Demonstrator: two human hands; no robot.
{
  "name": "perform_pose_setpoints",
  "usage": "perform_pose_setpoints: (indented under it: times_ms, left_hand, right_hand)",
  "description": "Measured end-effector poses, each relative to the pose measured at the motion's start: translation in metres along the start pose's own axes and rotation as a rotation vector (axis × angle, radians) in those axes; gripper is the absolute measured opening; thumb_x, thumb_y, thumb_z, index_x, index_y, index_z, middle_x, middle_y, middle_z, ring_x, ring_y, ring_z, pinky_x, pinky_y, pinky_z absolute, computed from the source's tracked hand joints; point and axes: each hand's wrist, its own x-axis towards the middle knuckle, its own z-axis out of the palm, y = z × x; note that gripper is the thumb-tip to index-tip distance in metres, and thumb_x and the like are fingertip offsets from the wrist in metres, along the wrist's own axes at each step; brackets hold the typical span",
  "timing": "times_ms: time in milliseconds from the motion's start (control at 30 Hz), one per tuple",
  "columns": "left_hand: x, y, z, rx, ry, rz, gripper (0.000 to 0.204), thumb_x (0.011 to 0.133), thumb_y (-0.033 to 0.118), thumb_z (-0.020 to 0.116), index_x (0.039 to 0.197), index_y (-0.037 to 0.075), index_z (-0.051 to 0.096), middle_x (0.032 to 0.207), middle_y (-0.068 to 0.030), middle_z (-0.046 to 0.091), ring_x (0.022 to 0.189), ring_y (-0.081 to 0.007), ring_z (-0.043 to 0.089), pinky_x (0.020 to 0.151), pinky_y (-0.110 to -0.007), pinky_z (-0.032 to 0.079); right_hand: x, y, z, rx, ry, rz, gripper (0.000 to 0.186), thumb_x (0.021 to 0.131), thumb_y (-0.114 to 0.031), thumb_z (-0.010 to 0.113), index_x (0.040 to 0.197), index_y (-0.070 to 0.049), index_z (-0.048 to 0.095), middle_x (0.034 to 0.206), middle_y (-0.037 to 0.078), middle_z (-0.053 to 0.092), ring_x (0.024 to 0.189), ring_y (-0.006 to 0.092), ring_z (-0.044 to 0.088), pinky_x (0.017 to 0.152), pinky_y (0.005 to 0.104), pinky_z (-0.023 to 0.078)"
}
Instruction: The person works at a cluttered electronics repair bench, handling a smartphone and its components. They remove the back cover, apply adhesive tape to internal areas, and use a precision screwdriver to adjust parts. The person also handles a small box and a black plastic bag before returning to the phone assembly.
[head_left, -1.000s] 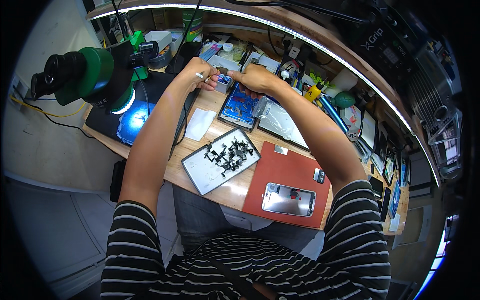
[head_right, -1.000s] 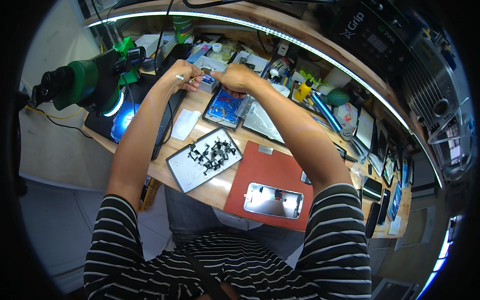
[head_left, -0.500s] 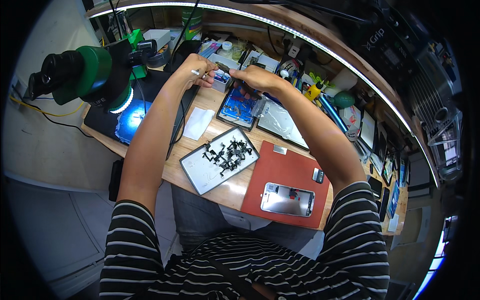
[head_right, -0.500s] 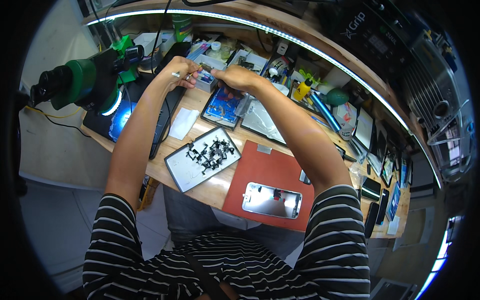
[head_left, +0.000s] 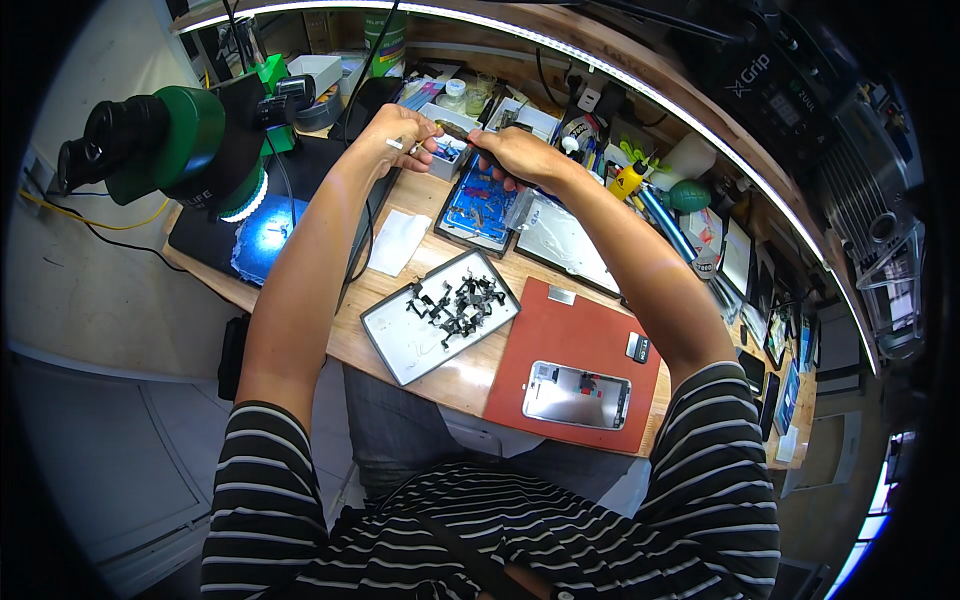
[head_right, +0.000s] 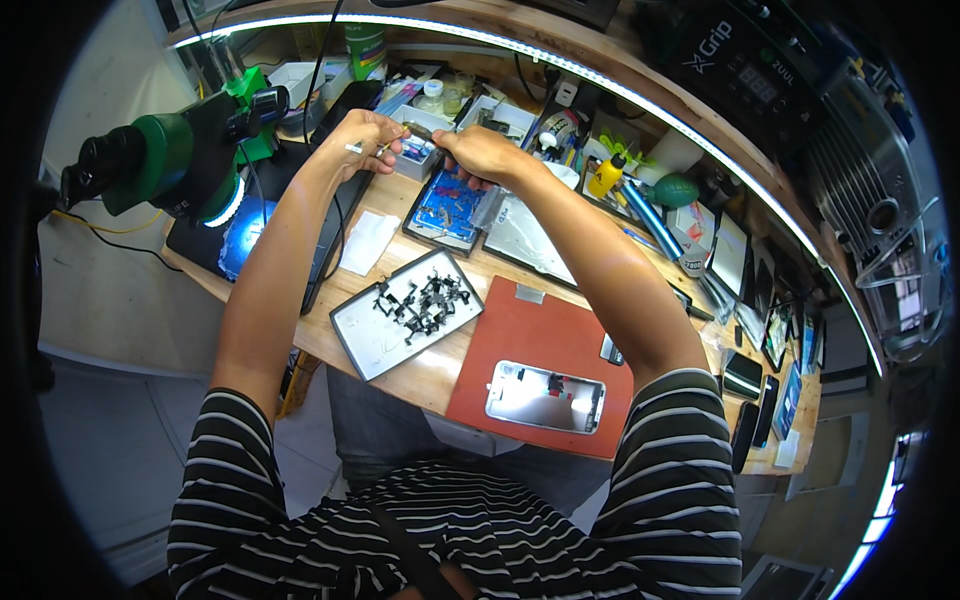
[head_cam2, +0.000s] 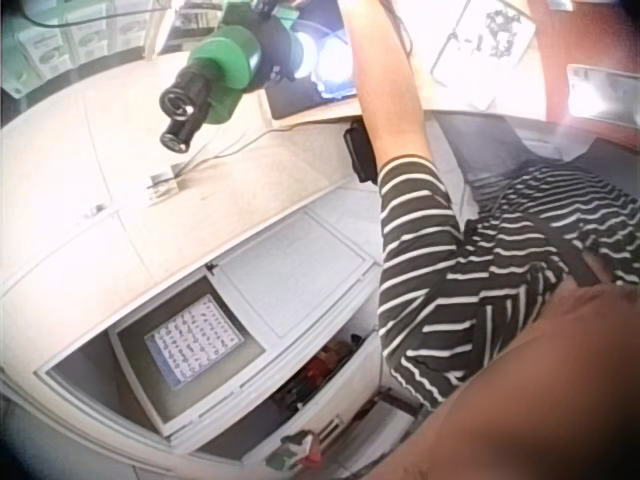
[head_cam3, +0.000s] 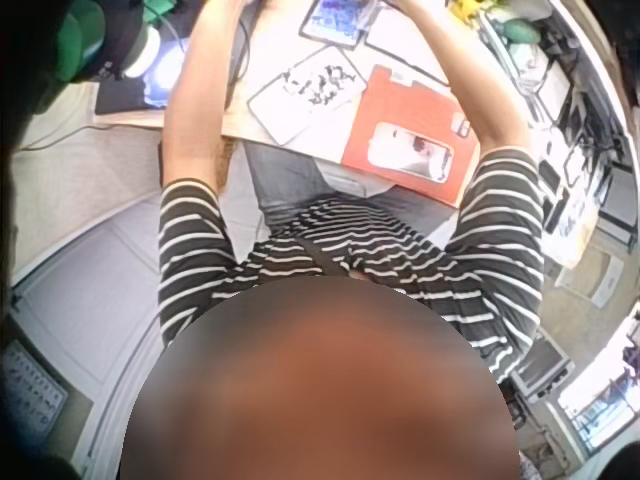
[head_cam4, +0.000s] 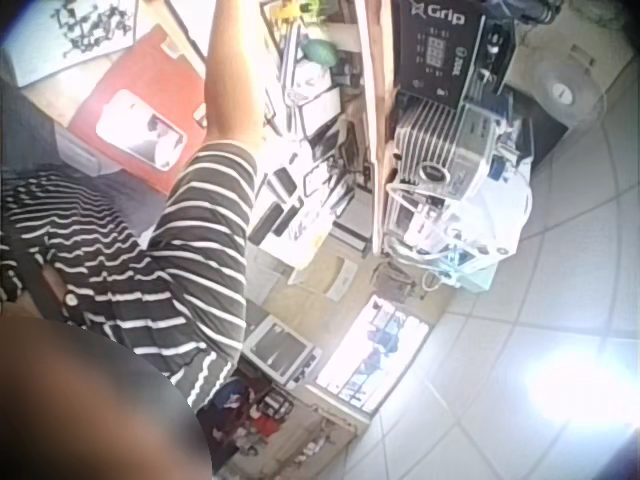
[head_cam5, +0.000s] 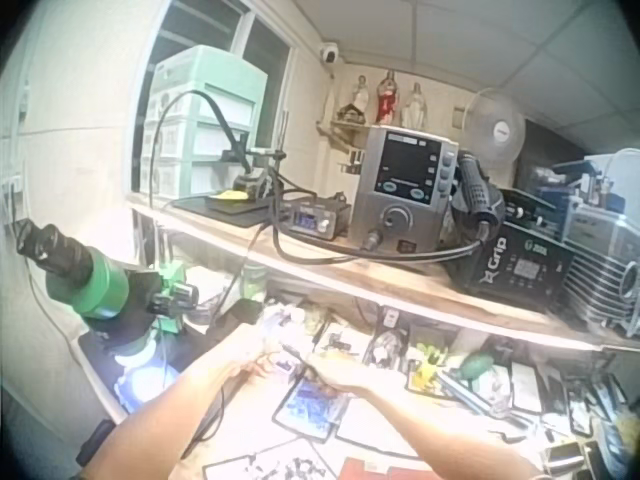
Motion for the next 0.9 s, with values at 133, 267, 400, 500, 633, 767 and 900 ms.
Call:
perform_pose_setpoints:
  times_ms: [133, 267, 400, 500, 633, 767, 900]
  left_hand:
    - [0.002, -0.002, -0.002, -0.012, -0.014, -0.001, 0.023, 0.105, 0.017, 0.062, 0.106, -0.004, 0.071, 0.079, -0.0079, 0.068, 0.059, -0.0173, 0.067, 0.055, -0.032, 0.061]
    - [0.001, -0.003, -0.001, -0.006, -0.019, -0.015, 0.021, 0.103, 0.012, 0.06, 0.108, -0.006, 0.071, 0.079, -0.0084, 0.068, 0.059, -0.0176, 0.068, 0.056, -0.033, 0.063]
    - [-0.002, -0.003, 0.0, 0.061, -0.032, -0.038, 0.021, 0.1, 0.01, 0.062, 0.108, -0.008, 0.071, 0.077, -0.0083, 0.067, 0.06, -0.0191, 0.068, 0.056, -0.033, 0.063]
    - [-0.003, -0.002, -0.001, 0.088, -0.025, -0.035, 0.021, 0.098, 0.011, 0.066, 0.108, -0.007, 0.071, 0.083, -0.0115, 0.073, 0.062, -0.02, 0.069, 0.058, -0.033, 0.062]
    - [0.001, -0.001, -0.007, -0.039, 0.175, 0.141, 0.017, 0.097, 0.012, 0.07, 0.105, -0.003, 0.072, 0.097, -0.0151, 0.079, 0.076, -0.0195, 0.075, 0.065, -0.029, 0.056]
    - [0.011, -0.005, -0.007, -0.468, 0.323, 0.259, 0.018, 0.093, 0.005, 0.076, 0.108, -0.001, 0.068, 0.107, -0.0155, 0.075, 0.088, -0.0244, 0.076, 0.076, -0.03, 0.059]
    - [0.022, -0.019, -0.001, -0.806, 0.377, 0.327, 0.021, 0.091, 0.004, 0.079, 0.105, 0.0, 0.064, 0.101, -0.0115, 0.072, 0.081, -0.0235, 0.073, 0.077, -0.033, 0.062]
  right_hand:
    - [-0.004, -0.005, 0.006, -0.046, 0.045, 0.011, 0.071, 0.103, -0.062, 0.048, 0.083, 0.002, 0.07, 0.069, 0.012, 0.067, 0.054, 0.0219, 0.064, 0.048, 0.0355, 0.051]
    - [-0.005, -0.01, 0.011, -0.11, 0.078, 0.039, 0.075, 0.104, -0.064, 0.046, 0.074, 0.002, 0.068, 0.06, 0.01, 0.061, 0.049, 0.0233, 0.062, 0.049, 0.0376, 0.053]
    - [-0.004, -0.011, 0.013, -0.2, 0.039, 0.078, 0.075, 0.104, -0.063, 0.044, 0.074, 0.001, 0.067, 0.062, 0.012, 0.063, 0.052, 0.0237, 0.064, 0.05, 0.0401, 0.055]
    - [-0.001, -0.008, 0.011, -0.167, 0.014, 0.104, 0.074, 0.104, -0.063, 0.044, 0.077, 0.001, 0.067, 0.065, 0.012, 0.064, 0.056, 0.0242, 0.067, 0.05, 0.0401, 0.055]
    - [0.004, -0.004, 0.006, -0.017, -0.062, 0.147, 0.07, 0.099, -0.067, 0.055, 0.089, 0.001, 0.067, 0.073, 0.011, 0.067, 0.06, 0.0229, 0.069, 0.052, 0.0373, 0.056]
    - [0.005, -0.009, 0.003, 0.139, -0.118, 0.17, 0.051, 0.102, -0.052, 0.059, 0.1, -0.002, 0.067, 0.086, 0.011, 0.073, 0.071, 0.0242, 0.074, 0.065, 0.0421, 0.06]
    - [-0.003, -0.019, 0.002, 0.311, -0.216, 0.199, 0.047, 0.105, -0.044, 0.054, 0.114, 0.001, 0.065, 0.095, 0.017, 0.074, 0.085, 0.0282, 0.078, 0.071, 0.0444, 0.064]
